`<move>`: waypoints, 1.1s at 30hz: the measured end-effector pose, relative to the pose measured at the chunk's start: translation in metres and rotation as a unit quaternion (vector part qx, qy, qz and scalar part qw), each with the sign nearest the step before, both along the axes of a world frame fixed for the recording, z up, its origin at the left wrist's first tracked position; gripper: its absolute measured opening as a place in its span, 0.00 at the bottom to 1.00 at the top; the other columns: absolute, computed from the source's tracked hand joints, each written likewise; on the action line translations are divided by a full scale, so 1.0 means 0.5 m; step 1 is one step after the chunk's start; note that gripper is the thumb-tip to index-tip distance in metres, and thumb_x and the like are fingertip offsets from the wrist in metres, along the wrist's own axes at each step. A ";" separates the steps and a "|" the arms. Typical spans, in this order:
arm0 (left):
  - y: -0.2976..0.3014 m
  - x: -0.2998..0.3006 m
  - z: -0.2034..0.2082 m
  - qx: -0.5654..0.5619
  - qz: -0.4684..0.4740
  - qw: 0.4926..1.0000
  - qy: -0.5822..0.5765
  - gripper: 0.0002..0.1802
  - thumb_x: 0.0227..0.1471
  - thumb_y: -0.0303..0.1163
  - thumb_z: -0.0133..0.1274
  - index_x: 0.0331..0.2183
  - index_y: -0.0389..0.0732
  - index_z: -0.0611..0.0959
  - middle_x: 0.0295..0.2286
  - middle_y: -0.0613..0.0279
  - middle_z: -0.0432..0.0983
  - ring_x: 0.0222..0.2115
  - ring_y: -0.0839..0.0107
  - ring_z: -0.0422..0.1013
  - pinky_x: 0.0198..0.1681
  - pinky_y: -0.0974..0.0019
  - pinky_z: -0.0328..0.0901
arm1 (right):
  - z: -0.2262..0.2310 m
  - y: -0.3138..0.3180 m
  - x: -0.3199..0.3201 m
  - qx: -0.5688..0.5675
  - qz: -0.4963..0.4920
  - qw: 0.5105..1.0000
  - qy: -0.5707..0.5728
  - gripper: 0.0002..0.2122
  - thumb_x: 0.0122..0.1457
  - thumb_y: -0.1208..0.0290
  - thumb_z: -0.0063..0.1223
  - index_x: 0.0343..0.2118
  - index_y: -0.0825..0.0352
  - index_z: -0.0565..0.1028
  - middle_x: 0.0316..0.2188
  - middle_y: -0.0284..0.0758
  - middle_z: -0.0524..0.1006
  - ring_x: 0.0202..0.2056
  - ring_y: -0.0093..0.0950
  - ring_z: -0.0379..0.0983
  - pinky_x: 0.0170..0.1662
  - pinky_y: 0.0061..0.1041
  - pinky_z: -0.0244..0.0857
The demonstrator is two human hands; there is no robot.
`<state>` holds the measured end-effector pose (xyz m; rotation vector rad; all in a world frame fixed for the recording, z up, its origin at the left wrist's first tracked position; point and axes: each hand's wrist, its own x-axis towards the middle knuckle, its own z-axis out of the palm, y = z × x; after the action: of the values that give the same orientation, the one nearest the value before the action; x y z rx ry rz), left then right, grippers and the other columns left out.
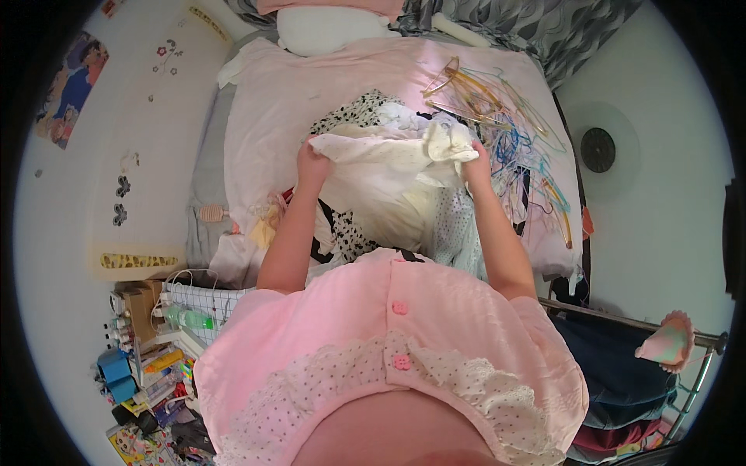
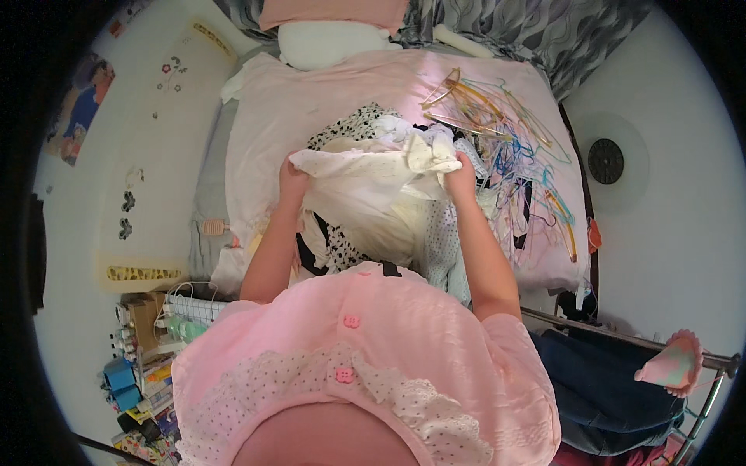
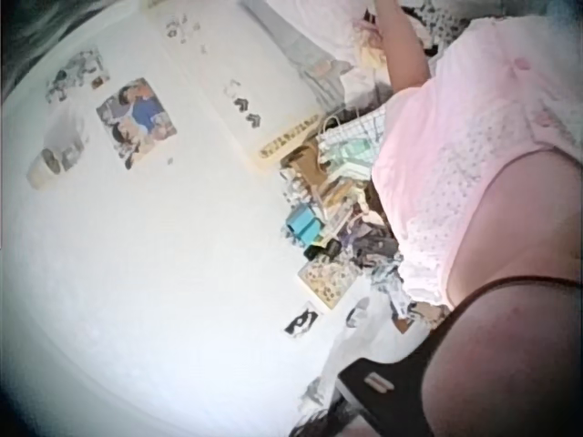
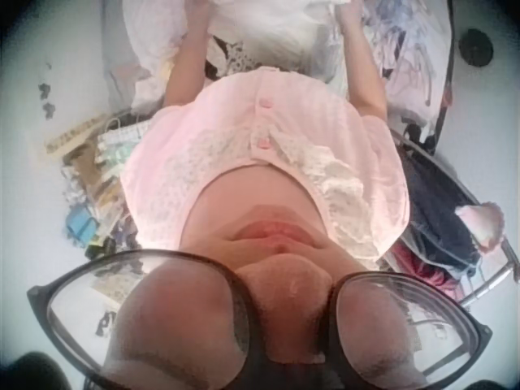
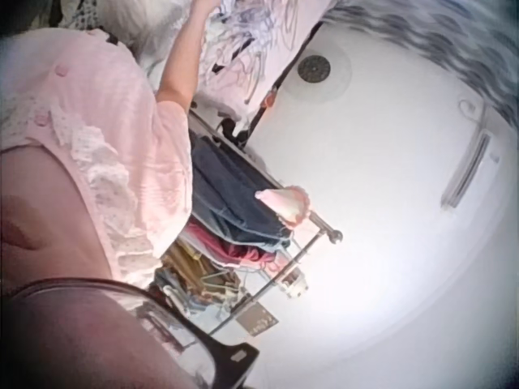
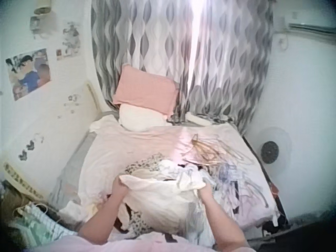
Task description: The person takes clothing items from a pile on a bed, places each one on a plastic hanger, and hangs them onto a metal clothing rack.
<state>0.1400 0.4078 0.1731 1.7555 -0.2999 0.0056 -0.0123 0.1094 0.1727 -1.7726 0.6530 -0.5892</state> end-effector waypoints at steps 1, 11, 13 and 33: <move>0.003 0.005 0.000 -0.009 -0.014 0.999 0.038 0.17 0.38 0.24 0.54 0.35 0.38 0.73 0.31 0.59 0.73 0.33 0.69 0.69 0.36 0.69 0.63 | -0.008 0.002 -0.009 -0.015 -0.027 1.000 0.004 0.13 0.50 0.66 0.49 0.35 0.67 0.72 0.29 0.36 0.75 0.31 0.27 0.70 0.35 0.24 0.62; -0.104 -0.058 -0.039 -0.035 -0.130 0.970 0.203 0.21 0.41 0.26 0.53 0.41 0.36 0.69 0.38 0.58 0.69 0.37 0.71 0.66 0.40 0.69 0.61 | -0.101 0.091 0.007 0.253 -0.004 0.968 0.002 0.17 0.51 0.72 0.47 0.45 0.70 0.65 0.39 0.35 0.71 0.38 0.26 0.68 0.41 0.23 0.61; -0.135 -0.071 -0.029 0.076 -0.175 0.969 0.156 0.24 0.42 0.27 0.53 0.44 0.36 0.67 0.40 0.59 0.68 0.38 0.71 0.65 0.41 0.68 0.60 | -0.129 0.072 -0.013 0.237 0.037 0.969 0.052 0.24 0.49 0.72 0.50 0.50 0.69 0.60 0.43 0.37 0.69 0.42 0.26 0.66 0.43 0.22 0.59; -0.587 -0.242 -0.180 0.103 -0.405 0.880 0.227 0.09 0.48 0.26 0.46 0.35 0.36 0.74 0.31 0.63 0.72 0.33 0.76 0.68 0.36 0.73 0.63 | -0.600 -0.365 -0.456 0.185 -0.190 0.887 0.379 0.24 0.45 0.67 0.50 0.46 0.75 0.65 0.34 0.41 0.70 0.32 0.29 0.67 0.37 0.26 0.61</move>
<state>0.0191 0.1144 0.0834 1.6566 -0.6832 -1.0612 -0.2403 -0.0729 -0.1273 -1.4780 1.5682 0.0238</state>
